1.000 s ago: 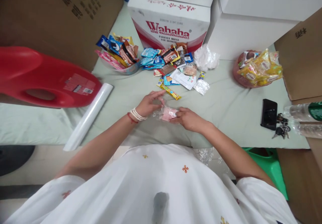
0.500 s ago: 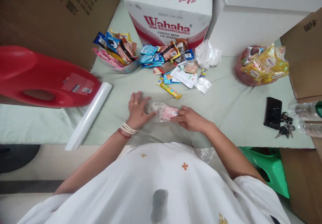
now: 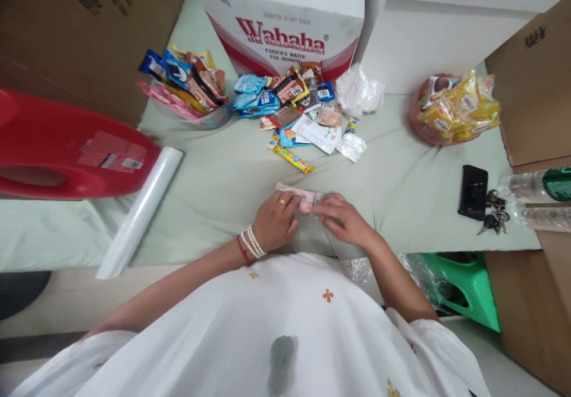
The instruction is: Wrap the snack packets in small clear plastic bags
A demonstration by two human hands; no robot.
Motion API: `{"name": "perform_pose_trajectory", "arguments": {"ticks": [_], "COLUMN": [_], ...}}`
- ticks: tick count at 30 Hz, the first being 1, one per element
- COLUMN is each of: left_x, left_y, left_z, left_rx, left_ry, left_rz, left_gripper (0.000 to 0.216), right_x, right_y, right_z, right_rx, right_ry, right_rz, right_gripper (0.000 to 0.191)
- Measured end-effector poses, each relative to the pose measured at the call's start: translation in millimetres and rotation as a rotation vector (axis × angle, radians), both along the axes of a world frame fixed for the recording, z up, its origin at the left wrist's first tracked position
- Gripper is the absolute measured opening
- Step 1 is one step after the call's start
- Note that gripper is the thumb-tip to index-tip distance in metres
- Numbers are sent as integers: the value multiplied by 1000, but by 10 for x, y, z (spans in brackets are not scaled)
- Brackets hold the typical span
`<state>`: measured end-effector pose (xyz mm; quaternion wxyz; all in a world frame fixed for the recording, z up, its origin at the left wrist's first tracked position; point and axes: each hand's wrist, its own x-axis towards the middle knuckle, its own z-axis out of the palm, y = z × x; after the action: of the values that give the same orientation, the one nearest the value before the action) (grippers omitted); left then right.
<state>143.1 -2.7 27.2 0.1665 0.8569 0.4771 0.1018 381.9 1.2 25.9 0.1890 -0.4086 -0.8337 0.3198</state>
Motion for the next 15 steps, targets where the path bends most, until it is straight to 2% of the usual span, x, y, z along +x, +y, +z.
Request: {"name": "perform_pose_trajectory", "arguments": {"ticks": [3, 4, 6, 8, 13, 15], "left_x": [-65, -87, -113, -118, -81, -58], "left_y": [-72, -89, -115, -139, -181, -174], "left_z": [-38, -45, -62, -91, -156, -159], "left_rx": [42, 54, 85, 135, 305, 318], "left_ry": [49, 62, 87, 105, 70, 54], "left_rz": [-73, -84, -92, -82, -39, -52], "left_gripper": [52, 54, 53, 48, 40, 39], "right_x": [54, 43, 8, -9, -131, -351], "right_y": [-129, -164, -217, -241, -90, 32], "right_z": [-84, -123, -171, -136, 220, 315], "right_rx": [94, 121, 124, 87, -211, -235], "right_ry": [-70, -117, -180, -163, 5, -25], "right_rz": [-472, -552, -553, -515, -529, -512], "right_gripper": [40, 41, 32, 17, 9, 7]}}
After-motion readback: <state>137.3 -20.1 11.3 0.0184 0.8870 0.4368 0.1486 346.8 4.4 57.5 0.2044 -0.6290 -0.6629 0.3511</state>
